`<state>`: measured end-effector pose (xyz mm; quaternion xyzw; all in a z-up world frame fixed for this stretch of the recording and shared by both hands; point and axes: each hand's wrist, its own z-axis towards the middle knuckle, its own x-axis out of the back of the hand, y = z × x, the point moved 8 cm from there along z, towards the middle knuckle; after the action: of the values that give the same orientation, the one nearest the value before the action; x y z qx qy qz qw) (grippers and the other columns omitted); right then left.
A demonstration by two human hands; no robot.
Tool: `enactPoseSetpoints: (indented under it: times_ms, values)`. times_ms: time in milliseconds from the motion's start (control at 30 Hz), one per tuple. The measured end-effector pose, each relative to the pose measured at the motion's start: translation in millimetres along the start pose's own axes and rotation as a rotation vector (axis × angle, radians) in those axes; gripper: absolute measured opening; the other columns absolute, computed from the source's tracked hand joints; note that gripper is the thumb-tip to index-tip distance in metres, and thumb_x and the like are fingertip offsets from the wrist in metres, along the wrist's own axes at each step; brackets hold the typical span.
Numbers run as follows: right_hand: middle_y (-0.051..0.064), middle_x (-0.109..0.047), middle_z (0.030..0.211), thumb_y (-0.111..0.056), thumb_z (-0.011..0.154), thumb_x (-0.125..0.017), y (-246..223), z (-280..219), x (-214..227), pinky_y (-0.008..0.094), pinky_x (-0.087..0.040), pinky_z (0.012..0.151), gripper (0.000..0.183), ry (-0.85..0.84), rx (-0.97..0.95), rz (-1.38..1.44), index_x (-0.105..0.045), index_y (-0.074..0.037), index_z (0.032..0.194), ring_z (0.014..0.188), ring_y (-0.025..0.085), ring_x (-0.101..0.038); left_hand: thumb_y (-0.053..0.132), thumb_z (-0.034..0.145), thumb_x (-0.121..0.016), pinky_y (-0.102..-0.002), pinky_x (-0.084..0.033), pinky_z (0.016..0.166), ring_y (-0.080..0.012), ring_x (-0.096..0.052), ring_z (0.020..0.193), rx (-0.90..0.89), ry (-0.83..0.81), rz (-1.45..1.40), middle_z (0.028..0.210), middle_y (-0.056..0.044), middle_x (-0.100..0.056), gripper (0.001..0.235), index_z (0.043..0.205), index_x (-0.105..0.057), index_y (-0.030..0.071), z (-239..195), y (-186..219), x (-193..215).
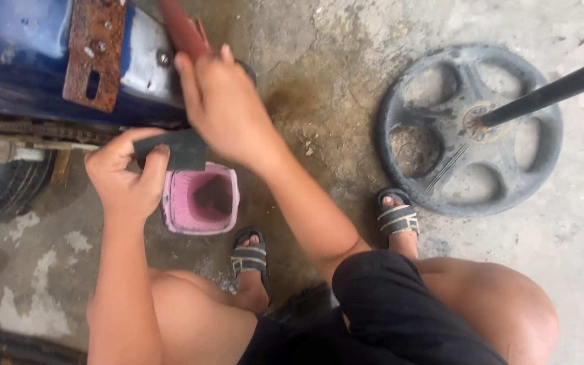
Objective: Sanding a metal bracket on a motorcycle using sandpaper and water to remove rust and paint.
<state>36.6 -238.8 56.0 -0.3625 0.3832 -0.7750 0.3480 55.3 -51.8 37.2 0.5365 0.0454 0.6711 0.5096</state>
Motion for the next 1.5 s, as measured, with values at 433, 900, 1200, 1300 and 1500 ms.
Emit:
enactPoseSetpoints:
  times_ms: [433, 900, 1200, 1300, 1500]
  values:
    - [0.017, -0.066, 0.079, -0.024, 0.123, -0.029, 16, -11, -18, 0.056, -0.045, 0.125, 0.059, -0.078, 0.005, -0.052, 0.009, -0.019, 0.169, 0.093, 0.037, -0.072, 0.003, 0.088, -0.067, -0.027, -0.037, 0.059, -0.0090, -0.043, 0.057, 0.020, 0.010, 0.005, 0.068, 0.001, -0.061, 0.021, 0.104, -0.080, 0.004, -2, 4, 3]
    - [-0.003, -0.038, 0.057, -0.029, 0.121, -0.028, -8, -24, 23, 0.025, -0.031, 0.048, 0.051, -0.231, -0.142, 0.026, -0.015, -0.023, 0.170, 0.049, 0.005, -0.038, 0.000, 0.087, -0.065, -0.027, -0.054, 0.078, -0.0113, -0.068, 0.083, 0.075, 0.004, -0.129, 0.092, -0.005, -0.076, 0.020, 0.103, -0.077, 0.002, -1, -2, 1]
    - [-0.008, -0.025, 0.065, -0.012, 0.102, -0.055, 19, -8, 77, 0.031, -0.016, 0.054, 0.046, 0.303, -0.131, 0.129, -0.021, -0.019, 0.073, 0.060, 0.006, -0.024, -0.004, 0.089, -0.062, -0.027, -0.055, 0.077, -0.0159, -0.069, 0.087, 0.136, -0.004, -0.201, 0.095, -0.009, -0.074, 0.019, 0.102, -0.075, -0.002, -4, -19, 2]
    - [0.015, -0.065, 0.124, -0.006, 0.101, -0.060, 44, -15, 57, 0.034, -0.063, 0.094, 0.033, 0.283, -0.030, 0.233, -0.048, 0.001, 0.131, 0.114, 0.023, -0.067, -0.003, 0.089, -0.062, -0.027, -0.055, 0.078, -0.0158, -0.069, 0.089, 0.138, 0.011, -0.190, 0.097, -0.009, -0.075, 0.020, 0.104, -0.075, -0.002, -4, -20, 2]
    - [0.021, -0.064, 0.072, -0.008, 0.099, -0.052, 18, -41, 11, 0.052, -0.041, 0.051, 0.012, 0.100, 0.020, -0.176, -0.055, -0.002, 0.090, 0.054, 0.038, -0.060, -0.003, 0.088, -0.063, -0.026, -0.054, 0.075, -0.0139, -0.069, 0.084, 0.089, -0.017, -0.173, 0.094, -0.007, -0.075, 0.019, 0.102, -0.076, 0.000, 0, -10, -3]
